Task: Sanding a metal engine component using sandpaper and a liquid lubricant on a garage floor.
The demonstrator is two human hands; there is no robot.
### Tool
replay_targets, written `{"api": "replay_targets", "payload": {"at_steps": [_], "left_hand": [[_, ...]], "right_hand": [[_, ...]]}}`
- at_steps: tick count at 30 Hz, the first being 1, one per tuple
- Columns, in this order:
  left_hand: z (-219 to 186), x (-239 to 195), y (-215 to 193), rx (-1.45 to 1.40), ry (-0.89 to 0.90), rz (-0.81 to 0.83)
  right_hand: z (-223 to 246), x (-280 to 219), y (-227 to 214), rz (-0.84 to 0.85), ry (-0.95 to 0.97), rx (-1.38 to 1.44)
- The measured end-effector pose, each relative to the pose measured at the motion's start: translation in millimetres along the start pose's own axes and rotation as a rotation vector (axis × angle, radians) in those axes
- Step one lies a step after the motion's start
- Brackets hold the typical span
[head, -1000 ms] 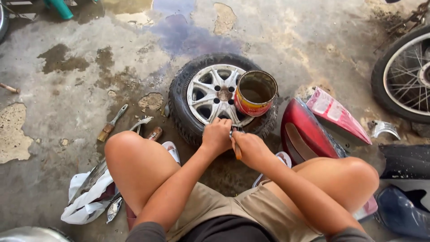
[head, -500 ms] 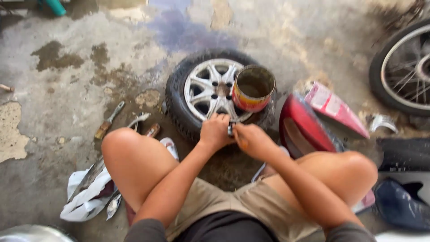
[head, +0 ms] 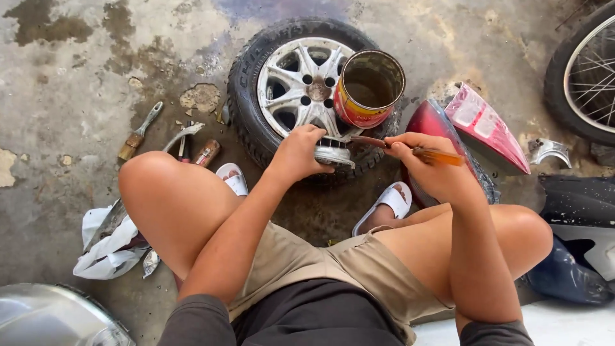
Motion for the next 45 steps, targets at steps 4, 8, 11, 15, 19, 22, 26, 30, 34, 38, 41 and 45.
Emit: {"api": "replay_targets", "payload": {"at_steps": [4, 8, 11, 15, 19, 22, 26, 30, 34, 38, 41, 45], "left_hand": [[-4, 1, -8, -0.023, 0.003, -0.025], [-5, 3, -9, -0.033, 0.005, -0.034], [-5, 5, -10, -0.026, 0.002, -0.045], [-1, 8, -6, -0.008, -0.009, -0.052], [4, 10, -2, 0.007, 0.014, -0.057], [7, 9, 2, 0.024, 0.008, -0.059], [10, 11, 5, 0.041, 0.02, -0.08], [13, 9, 10, 0.054, 0.02, -0.084], [13, 8, 9, 0.064, 0.02, -0.091], [15, 6, 13, 0.062, 0.03, -0.108], [15, 5, 14, 0.079, 0.023, -0.098], [19, 8, 19, 0.103, 0.022, -0.071]], "right_hand": [[0, -2, 9, 0.001, 0.005, 0.003], [6, -6, 18, 0.008, -0.029, 0.045], [-1, 1, 27, 0.011, -0.057, 0.036], [1, 6, 36, 0.01, -0.107, 0.044], [4, 16, 45, 0.008, -0.138, 0.01], [-3, 28, 56, 0.006, -0.161, 0.033], [-12, 48, 69, 0.035, -0.199, 0.019], [-26, 69, 79, 0.074, -0.194, 0.016], [-18, 70, 75, 0.103, -0.215, -0.018], [-1, 59, 66, 0.16, -0.219, -0.012], [-2, 51, 64, 0.182, -0.193, -0.03], [8, 42, 57, 0.205, -0.187, -0.054]]}}
Point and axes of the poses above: each hand's wrist, its own x-axis towards the middle knuckle, its own y-axis out of the palm, z = x × y, the point moved 2 cm from there along x, towards the middle knuckle, and after that the axes turned 5 degrees about y, right-handed, at the moved point
